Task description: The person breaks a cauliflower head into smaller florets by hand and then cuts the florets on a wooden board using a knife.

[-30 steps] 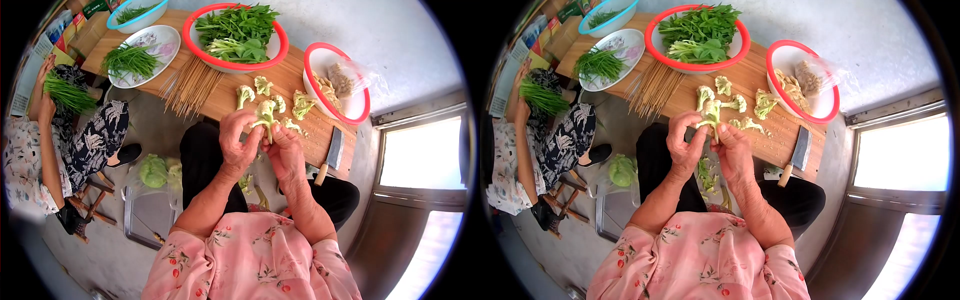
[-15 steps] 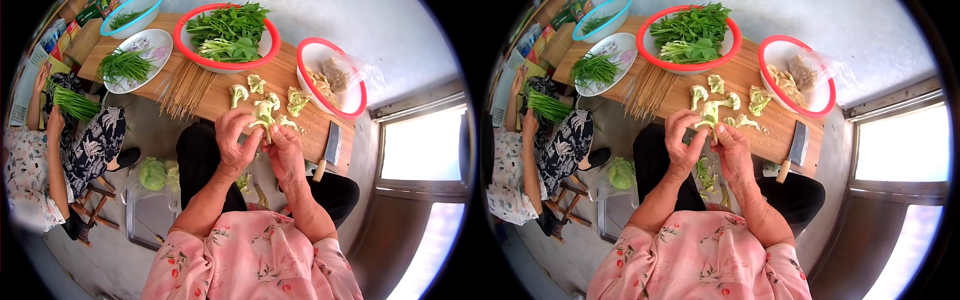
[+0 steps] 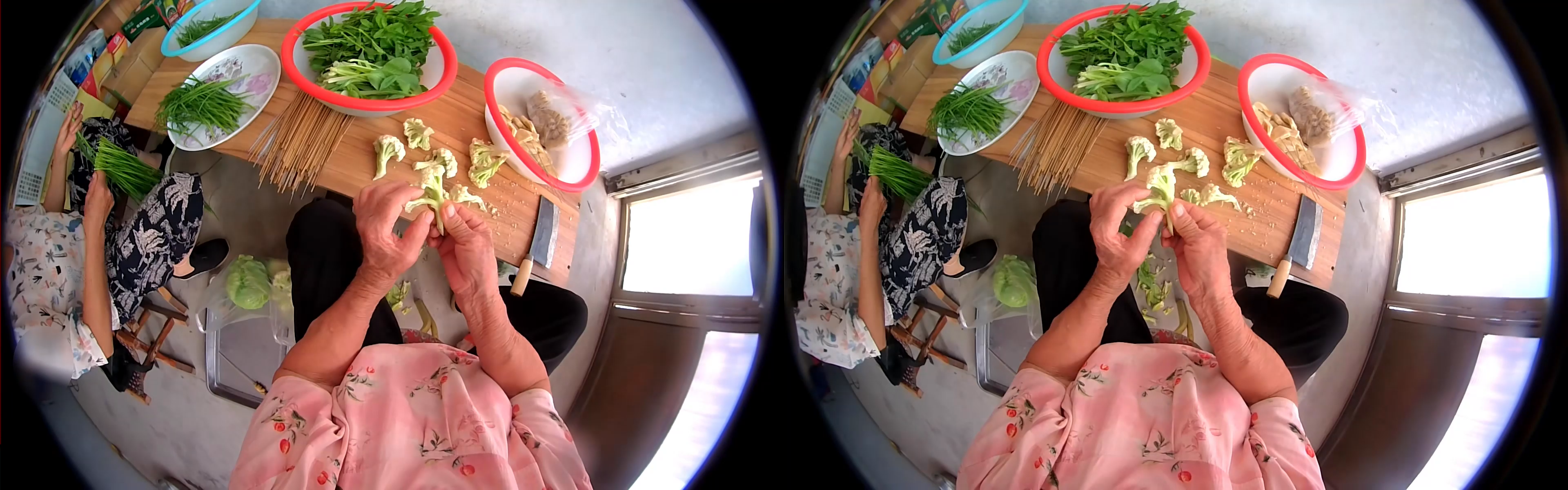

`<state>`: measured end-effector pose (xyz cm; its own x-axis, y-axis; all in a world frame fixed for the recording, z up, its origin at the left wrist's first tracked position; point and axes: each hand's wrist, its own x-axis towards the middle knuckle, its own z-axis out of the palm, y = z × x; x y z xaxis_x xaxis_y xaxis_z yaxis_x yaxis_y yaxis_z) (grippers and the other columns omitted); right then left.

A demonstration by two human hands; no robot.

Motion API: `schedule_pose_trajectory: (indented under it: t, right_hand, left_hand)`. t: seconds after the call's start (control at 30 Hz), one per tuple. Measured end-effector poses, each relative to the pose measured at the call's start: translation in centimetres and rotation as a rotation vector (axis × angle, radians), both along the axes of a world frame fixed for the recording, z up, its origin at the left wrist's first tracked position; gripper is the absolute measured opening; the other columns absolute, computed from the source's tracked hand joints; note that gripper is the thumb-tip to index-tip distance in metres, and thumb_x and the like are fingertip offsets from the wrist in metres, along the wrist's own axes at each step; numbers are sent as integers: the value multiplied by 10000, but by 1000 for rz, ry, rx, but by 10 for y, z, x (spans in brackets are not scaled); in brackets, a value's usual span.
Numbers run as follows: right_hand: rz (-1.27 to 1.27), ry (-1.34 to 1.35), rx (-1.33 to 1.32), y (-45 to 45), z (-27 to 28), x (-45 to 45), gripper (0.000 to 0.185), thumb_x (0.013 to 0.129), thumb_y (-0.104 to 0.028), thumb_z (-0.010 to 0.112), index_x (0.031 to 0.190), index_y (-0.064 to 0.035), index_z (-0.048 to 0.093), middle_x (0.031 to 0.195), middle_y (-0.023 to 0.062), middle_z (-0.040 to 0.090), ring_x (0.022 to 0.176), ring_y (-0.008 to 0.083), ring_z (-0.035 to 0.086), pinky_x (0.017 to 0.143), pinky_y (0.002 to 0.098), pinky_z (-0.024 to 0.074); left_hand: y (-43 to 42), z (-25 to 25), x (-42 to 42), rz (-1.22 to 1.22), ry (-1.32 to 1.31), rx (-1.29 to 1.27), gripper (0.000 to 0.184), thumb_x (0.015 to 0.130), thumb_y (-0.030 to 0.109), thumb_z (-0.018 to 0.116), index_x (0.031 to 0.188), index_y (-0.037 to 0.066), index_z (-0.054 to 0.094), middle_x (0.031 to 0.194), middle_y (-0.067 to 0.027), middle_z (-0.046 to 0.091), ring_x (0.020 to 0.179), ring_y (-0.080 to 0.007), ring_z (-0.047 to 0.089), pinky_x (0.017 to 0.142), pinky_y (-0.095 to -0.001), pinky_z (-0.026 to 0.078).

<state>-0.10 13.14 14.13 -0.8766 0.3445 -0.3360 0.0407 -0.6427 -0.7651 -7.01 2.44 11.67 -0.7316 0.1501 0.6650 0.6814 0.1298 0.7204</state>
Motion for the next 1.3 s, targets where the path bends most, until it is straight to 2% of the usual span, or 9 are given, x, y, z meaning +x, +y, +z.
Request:
schedule_pose_trajectory:
  t: [0.43,0.73,0.9,1.13,1.3]
  right_hand:
    - [-61,-17,8,0,-3,1,235,912,-182,593,1037,12,634,783,20,613,657,105,531,608,234,440]
    - [-29,9,-44,3,-6,5,220,943,-198,541,936,3,630,780,37,616,653,111,539,614,240,455]
    - [-32,9,-56,3,-4,5,228,949,-204,528,915,-2,630,774,36,615,661,110,544,616,245,458]
    - [-23,3,-49,6,-11,7,199,922,-195,580,957,-8,641,769,20,610,659,108,536,614,241,448]
    - [-67,-22,33,3,-3,6,209,899,-185,617,993,-1,648,765,16,604,642,105,515,612,236,435]
  left_hand:
    - [0,-4,3,-93,-121,0,265,673,64,720,925,63,639,1021,-90,589,964,-240,521,857,-352,415]
    - [2,-3,6,-70,-2,-15,274,674,127,737,912,47,627,1080,-152,564,988,-270,519,878,-374,410]
    - [4,1,7,-44,11,-15,249,688,142,734,897,59,627,1166,-183,528,1007,-265,515,889,-378,406]
    - [6,-2,7,-52,-54,-65,261,707,145,731,925,58,616,1162,-154,525,1039,-265,507,904,-366,405]
    - [9,-2,6,-148,-250,140,286,711,77,726,966,36,603,1101,-124,549,999,-227,541,867,-330,432]
